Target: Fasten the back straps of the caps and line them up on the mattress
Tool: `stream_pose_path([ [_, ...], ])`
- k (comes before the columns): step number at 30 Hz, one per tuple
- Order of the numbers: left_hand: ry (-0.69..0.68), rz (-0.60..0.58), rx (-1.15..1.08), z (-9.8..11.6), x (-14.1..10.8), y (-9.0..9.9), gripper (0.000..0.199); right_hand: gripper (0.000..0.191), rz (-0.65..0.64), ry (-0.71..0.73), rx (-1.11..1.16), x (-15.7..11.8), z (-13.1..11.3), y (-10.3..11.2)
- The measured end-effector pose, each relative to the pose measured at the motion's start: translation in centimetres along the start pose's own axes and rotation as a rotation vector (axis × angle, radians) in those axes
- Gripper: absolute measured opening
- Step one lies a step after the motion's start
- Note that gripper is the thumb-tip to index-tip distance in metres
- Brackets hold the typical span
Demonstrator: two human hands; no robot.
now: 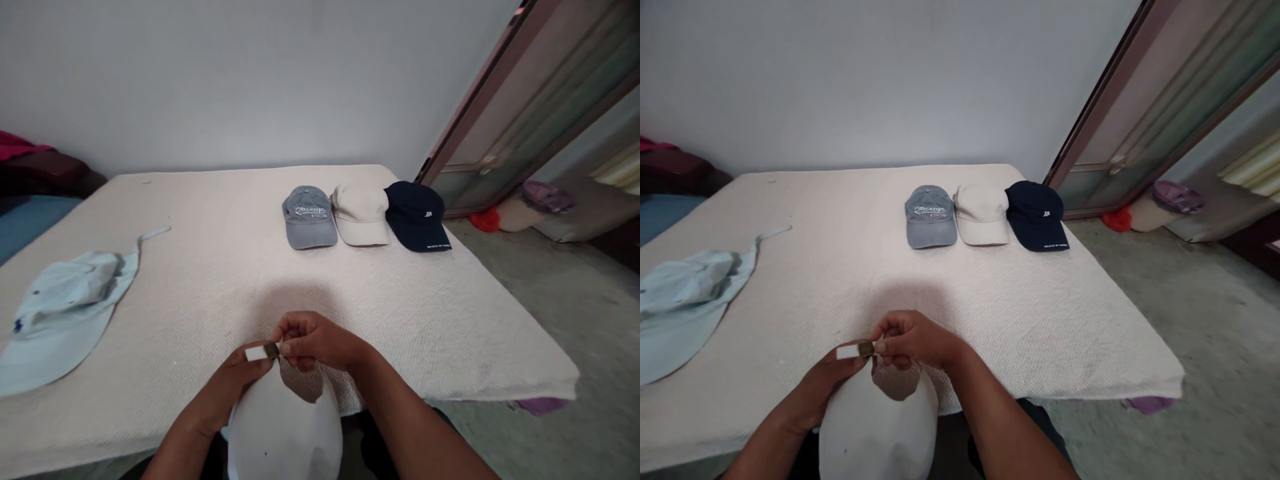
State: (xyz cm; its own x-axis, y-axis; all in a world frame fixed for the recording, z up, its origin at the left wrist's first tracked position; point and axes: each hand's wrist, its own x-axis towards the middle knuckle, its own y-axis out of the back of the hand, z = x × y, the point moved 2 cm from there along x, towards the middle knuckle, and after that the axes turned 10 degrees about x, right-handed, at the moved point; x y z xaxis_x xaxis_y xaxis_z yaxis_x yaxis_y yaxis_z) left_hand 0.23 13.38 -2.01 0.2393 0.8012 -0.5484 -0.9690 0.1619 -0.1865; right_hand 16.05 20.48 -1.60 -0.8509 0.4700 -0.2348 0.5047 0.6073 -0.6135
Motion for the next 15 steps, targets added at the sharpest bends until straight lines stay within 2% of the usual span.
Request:
stream_pose_path([
  [2, -0.021, -0.086, -0.086, 0.4, -0.1, -0.5, 0.022, 0.021, -0.009, 0.021, 0.001, -0.1, 0.0, 0.0],
  [4, -0.028, -0.1, -0.126, 0.6, -0.2, -0.7, 0.019, 0.021, -0.007, 0.033, -0.001, -0.2, -0.1, 0.0],
  [10, -0.031, -0.042, -0.241, 0.2, -0.2, 0.2, 0.017, 0.018, -0.006, -0.07, -0.085, -0.7, -0.3, 0.5],
  [15, -0.034, -0.009, -0.205, -0.2, -0.2, 0.5, 0.012, 0.017, 0.019, -0.031, -0.003, -0.5, -0.1, 0.3],
])
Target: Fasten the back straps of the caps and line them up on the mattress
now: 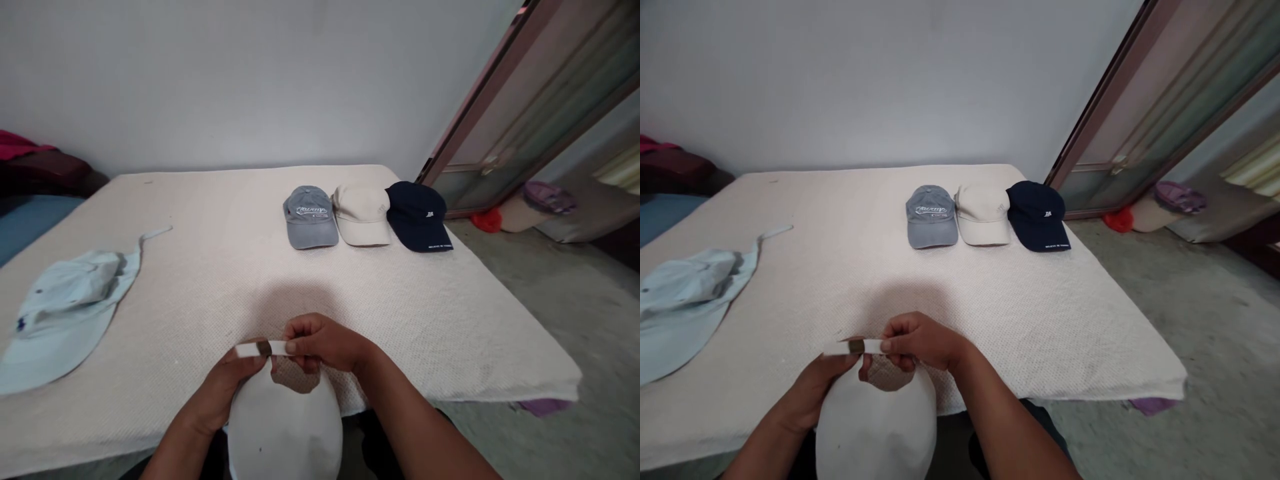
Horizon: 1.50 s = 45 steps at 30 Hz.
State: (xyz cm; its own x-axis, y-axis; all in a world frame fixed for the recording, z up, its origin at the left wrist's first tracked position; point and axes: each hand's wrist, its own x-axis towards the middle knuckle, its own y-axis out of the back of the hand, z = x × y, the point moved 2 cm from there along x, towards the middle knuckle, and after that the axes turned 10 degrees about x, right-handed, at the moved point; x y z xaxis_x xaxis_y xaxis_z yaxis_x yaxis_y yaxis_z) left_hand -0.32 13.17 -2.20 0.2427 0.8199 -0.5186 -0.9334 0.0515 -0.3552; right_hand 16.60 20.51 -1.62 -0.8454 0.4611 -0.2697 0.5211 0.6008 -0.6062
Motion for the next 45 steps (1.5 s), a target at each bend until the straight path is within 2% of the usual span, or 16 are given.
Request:
stream_pose_path([
  [2, -0.007, 0.064, 0.061, 0.0, -0.1, 0.2, 0.01, 0.019, -0.02, 0.025, 0.068, 0.1, 0.2, -0.2],
  [6, 0.034, 0.151, 0.198, 0.0, -0.4, 0.4, 0.023, 0.02, -0.061, 0.044, 0.093, 0.1, 0.2, -0.4],
  [10, 0.013, 0.127, 0.321, 0.2, -0.5, 0.0, 0.024, 0.025, -0.038, 0.019, -0.009, 0.0, 0.1, -0.6],
  [15, -0.015, 0.255, 0.529, 0.1, -0.2, -0.3, 0.026, 0.031, 0.055, 0.001, -0.229, 0.2, 0.2, -0.4],
  [17, -0.001, 0.254, 0.548, -0.2, -0.1, -0.3, 0.028, 0.031, 0.065, 0.001, -0.273, 0.3, 0.3, -0.3],
  [19, 0.031, 0.223, 0.474, -0.6, 0.0, -0.1, 0.034, 0.031, 0.081, 0.001, -0.296, 0.4, 0.4, -0.2],
  [24, 0.072, 0.055, 0.298, -1.4, 0.2, 0.3, 0.051, 0.029, 0.11, 0.021, -0.351, 0.5, 0.2, 0.0],
  [28, 0.025, 0.05, 0.317, -1.0, 0.4, 0.0, 0.04, 0.029, 0.104, 0.013, -0.347, 0.5, 0.2, -0.1],
  [34, -0.084, -0.075, 0.367, -0.2, 0.7, -0.9, 0.034, 0.035, 0.089, 0.004, -0.268, 0.5, 0.3, -0.1],
  [38, -0.118, -0.053, 0.42, 0.1, 0.7, -0.9, 0.033, 0.034, 0.093, -0.017, -0.258, 0.5, 0.3, 0.0],
  [42, -0.106, 0.031, 0.436, 0.0, 0.4, -0.4, 0.035, 0.032, 0.072, -0.007, -0.24, 0.5, 0.2, 0.0],
  [45, -0.117, 0.11, 0.453, -0.3, 0.2, 0.1, 0.028, 0.033, 0.073, -0.016, -0.234, 0.5, 0.2, 0.0],
])
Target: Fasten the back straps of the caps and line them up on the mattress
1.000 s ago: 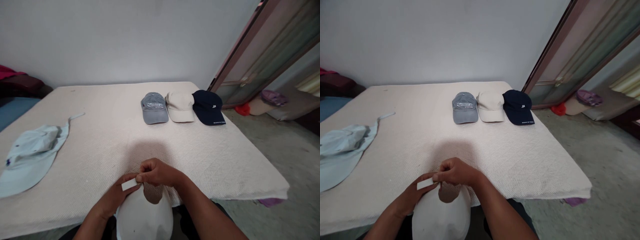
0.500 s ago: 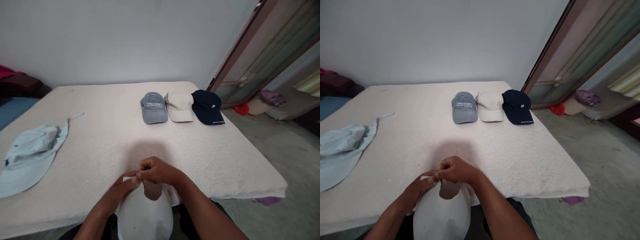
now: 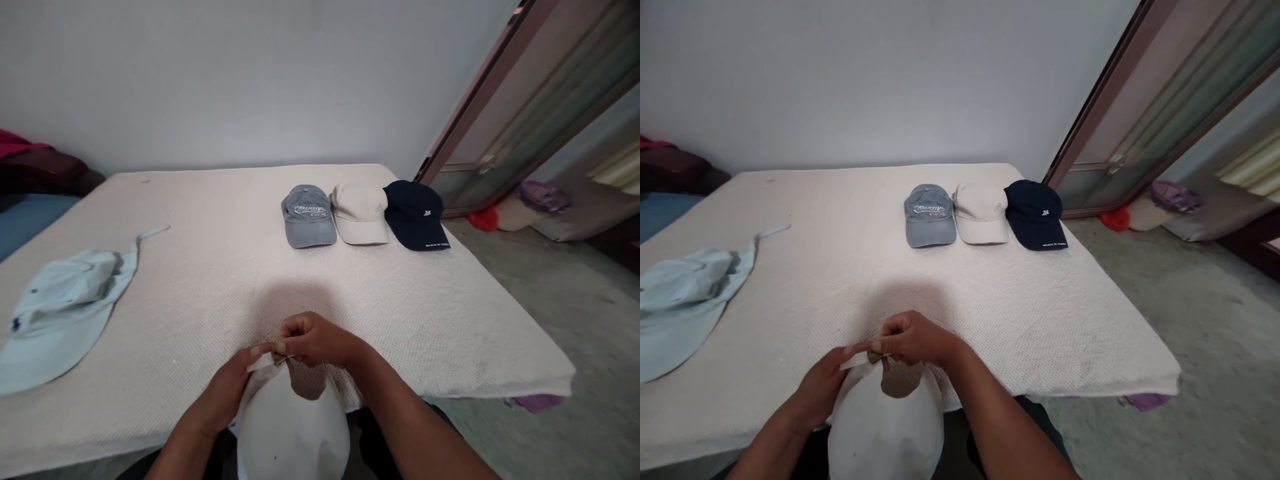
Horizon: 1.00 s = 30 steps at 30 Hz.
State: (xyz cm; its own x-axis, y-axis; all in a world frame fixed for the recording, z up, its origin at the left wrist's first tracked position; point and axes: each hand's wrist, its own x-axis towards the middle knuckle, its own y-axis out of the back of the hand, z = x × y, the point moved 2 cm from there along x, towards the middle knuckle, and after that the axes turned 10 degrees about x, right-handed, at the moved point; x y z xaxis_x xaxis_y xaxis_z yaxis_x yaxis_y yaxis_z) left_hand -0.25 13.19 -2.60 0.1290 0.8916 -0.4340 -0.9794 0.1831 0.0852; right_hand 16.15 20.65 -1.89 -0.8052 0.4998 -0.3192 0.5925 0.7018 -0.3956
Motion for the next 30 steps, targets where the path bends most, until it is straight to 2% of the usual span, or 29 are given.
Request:
stream_pose_path([
  [2, 0.029, 0.017, -0.031, -0.3, 0.0, 0.0, 0.025, 0.034, 0.009, -0.018, -0.006, 0.0, -0.1, 0.0],
  [5, 0.097, -0.109, -0.178, -0.2, 0.1, -0.5, 0.031, 0.034, 0.0, -0.029, -0.013, -0.1, -0.2, 0.0],
  [8, 0.077, -0.189, -0.269, 0.1, 0.1, -0.8, 0.029, 0.032, -0.024, -0.021, -0.009, -0.1, -0.2, 0.0],
  [11, 0.11, -0.131, -0.29, -0.1, 0.1, -0.6, 0.026, 0.031, -0.021, -0.014, -0.011, -0.1, -0.1, 0.1],
  [15, 0.107, -0.087, -0.198, -0.3, 0.0, -0.3, 0.028, 0.03, -0.011, -0.005, -0.028, 0.0, 0.0, 0.2],
  [19, 0.062, -0.107, -0.094, 0.0, -0.1, -0.1, 0.031, 0.029, -0.021, 0.006, -0.035, 0.1, 0.1, 0.2],
  [22, 0.045, -0.168, -0.113, 0.1, 0.0, -0.4, 0.032, 0.026, -0.011, 0.006, -0.061, 0.1, 0.3, 0.2],
  [30, 0.118, -0.192, -0.179, 0.0, 0.1, -1.0, 0.031, 0.021, 0.01, 0.002, -0.078, 0.3, 0.6, 0.3],
])
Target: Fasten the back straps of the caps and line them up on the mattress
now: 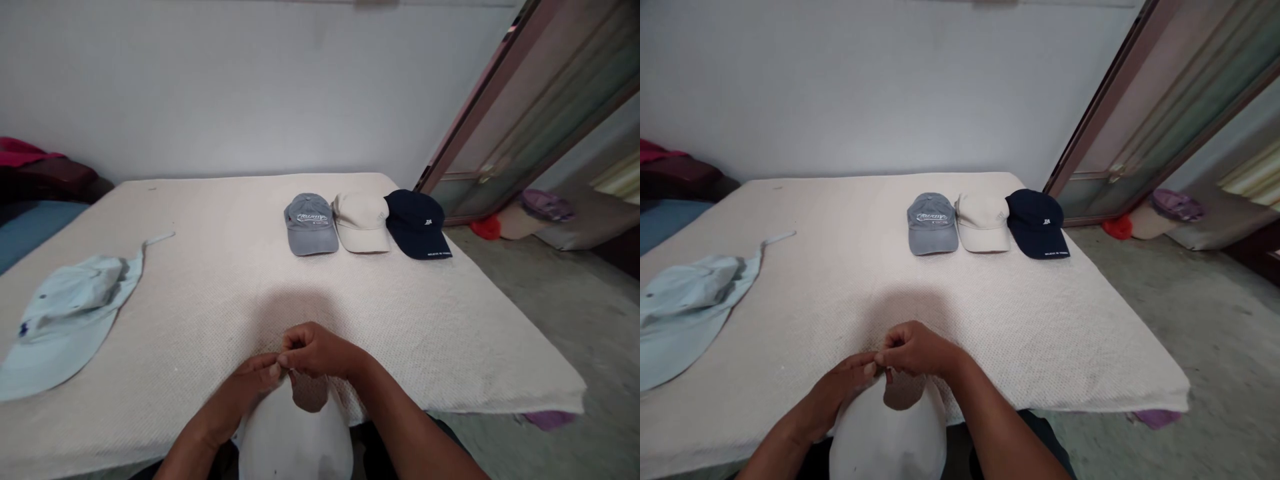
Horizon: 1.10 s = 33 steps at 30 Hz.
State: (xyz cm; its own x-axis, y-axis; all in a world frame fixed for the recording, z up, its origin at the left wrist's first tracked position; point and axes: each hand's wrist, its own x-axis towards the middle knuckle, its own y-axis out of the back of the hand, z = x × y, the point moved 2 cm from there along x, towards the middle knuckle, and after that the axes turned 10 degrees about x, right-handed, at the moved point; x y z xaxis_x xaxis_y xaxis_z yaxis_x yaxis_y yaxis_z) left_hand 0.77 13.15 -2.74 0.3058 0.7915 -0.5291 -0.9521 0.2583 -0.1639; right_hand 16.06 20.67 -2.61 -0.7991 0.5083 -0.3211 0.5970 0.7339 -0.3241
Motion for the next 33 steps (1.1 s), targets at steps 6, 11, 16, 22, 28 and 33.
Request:
stream_pose_path([
  [6, -0.043, 0.026, -0.013, 0.4, -0.2, -0.1, 0.029, 0.018, 0.011, 0.004, 0.001, -0.1, -0.1, -0.1],
  [11, -0.085, 0.048, 0.031, 0.3, -0.1, 0.0, 0.03, 0.019, 0.043, -0.028, 0.011, 0.0, 0.2, -0.2],
  [16, -0.11, 0.101, -0.011, -0.2, 0.4, 0.3, 0.03, 0.019, 0.116, -0.034, 0.057, 0.2, -0.1, -0.3],
  [22, -0.175, 0.079, -0.081, 0.8, -0.5, -0.8, 0.025, 0.024, 0.115, 0.035, 0.19, -0.2, -0.7, -1.3],
  [28, -0.176, 0.05, -0.08, 1.5, -2.0, -2.0, 0.027, 0.022, 0.118, 0.031, 0.235, -1.1, -0.2, -2.2],
  [33, -0.217, 0.074, 0.05, 1.4, -2.6, -2.2, 0.031, 0.023, 0.16, 0.019, 0.28, -1.9, 0.2, -2.5],
])
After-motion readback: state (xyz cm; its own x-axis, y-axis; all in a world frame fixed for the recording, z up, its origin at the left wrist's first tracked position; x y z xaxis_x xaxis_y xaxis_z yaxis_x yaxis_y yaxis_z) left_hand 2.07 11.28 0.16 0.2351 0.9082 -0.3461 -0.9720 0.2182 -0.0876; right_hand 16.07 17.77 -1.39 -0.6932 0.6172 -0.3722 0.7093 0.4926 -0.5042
